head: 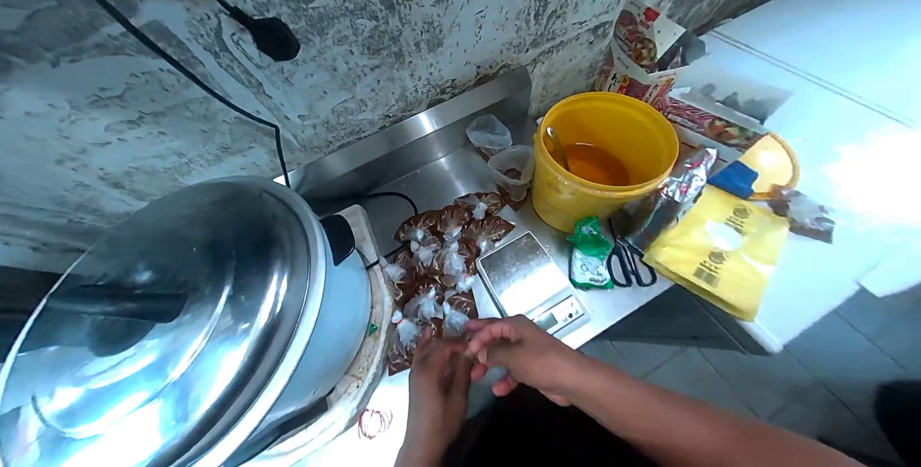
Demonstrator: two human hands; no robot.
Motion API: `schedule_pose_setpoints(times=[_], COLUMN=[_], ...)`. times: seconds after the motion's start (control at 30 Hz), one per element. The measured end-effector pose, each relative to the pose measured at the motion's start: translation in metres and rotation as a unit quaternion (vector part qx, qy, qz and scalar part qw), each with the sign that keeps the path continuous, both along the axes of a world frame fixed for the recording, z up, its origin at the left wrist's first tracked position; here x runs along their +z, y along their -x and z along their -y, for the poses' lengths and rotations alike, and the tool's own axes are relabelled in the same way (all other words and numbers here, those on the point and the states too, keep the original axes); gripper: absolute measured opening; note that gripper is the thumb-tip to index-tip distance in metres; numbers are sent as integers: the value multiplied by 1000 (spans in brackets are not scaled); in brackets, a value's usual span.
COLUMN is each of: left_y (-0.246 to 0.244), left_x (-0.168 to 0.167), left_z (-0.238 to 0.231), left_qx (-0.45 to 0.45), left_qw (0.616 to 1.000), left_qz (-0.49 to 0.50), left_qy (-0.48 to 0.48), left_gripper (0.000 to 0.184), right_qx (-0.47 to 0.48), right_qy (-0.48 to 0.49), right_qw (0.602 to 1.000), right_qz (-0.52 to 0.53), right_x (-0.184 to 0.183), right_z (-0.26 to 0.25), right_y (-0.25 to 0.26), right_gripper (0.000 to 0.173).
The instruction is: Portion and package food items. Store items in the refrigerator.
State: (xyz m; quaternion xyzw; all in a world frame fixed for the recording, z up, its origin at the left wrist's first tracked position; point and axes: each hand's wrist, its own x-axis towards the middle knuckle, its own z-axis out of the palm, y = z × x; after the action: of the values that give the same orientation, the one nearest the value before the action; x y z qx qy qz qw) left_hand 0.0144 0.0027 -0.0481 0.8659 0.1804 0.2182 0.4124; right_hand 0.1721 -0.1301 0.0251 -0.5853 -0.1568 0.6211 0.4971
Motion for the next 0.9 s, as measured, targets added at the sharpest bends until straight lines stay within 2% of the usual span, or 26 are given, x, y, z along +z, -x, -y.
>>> schedule_pose_setpoints(times=[0.07,0.13,0.2,0.3,0.4,0.47,0.57,0.63,0.77,0.83,0.9], left_y=[-12,-33,-58,-99,-137,-156,-180,-205,-284,-326,-356], left_x=[1,13,30,50,52,41,21,22,48,43,22], left_z=[-9,-22,-39,-75,-104,-112,-111,-101,-75,-65,-52], left_qx=[10,15,8,-40,-109,-131,-152,-138,-64,-26,7], left_qw=[996,997,999,999,994,990,968,970,985,985,979], left_qz=[25,24,7,8,5,-53,-200,-194,-152,-167,-203], left_qy=[88,78,53,10,-22,-25,-23,-36,-41,-24,-19], left_gripper=[15,16,17,17,16,17,26,30,26,46,72], right_qx=[-33,-87,-145,-217,-267,-281,-299,-310,-282,-261,-240], right_qy=[-69,-117,-93,-35,4,38,50,44,46,41,32], right_qw=[996,981,971,964,954,954,949,945,951,956,962], right_qz=[44,126,168,147,137,99,82,91,118,127,128], right_x=[3,-7,-20,-43,-75,-82,-83,-82,-85,-85,-84], right_z=[9,21,39,79,123,145,164,172,183,183,183], right_y=[-7,-17,-34,-54,-60,-66,-86,-105,-145,-161,-173], right_gripper=[26,35,37,35,29,25,23,23,24,26,27])
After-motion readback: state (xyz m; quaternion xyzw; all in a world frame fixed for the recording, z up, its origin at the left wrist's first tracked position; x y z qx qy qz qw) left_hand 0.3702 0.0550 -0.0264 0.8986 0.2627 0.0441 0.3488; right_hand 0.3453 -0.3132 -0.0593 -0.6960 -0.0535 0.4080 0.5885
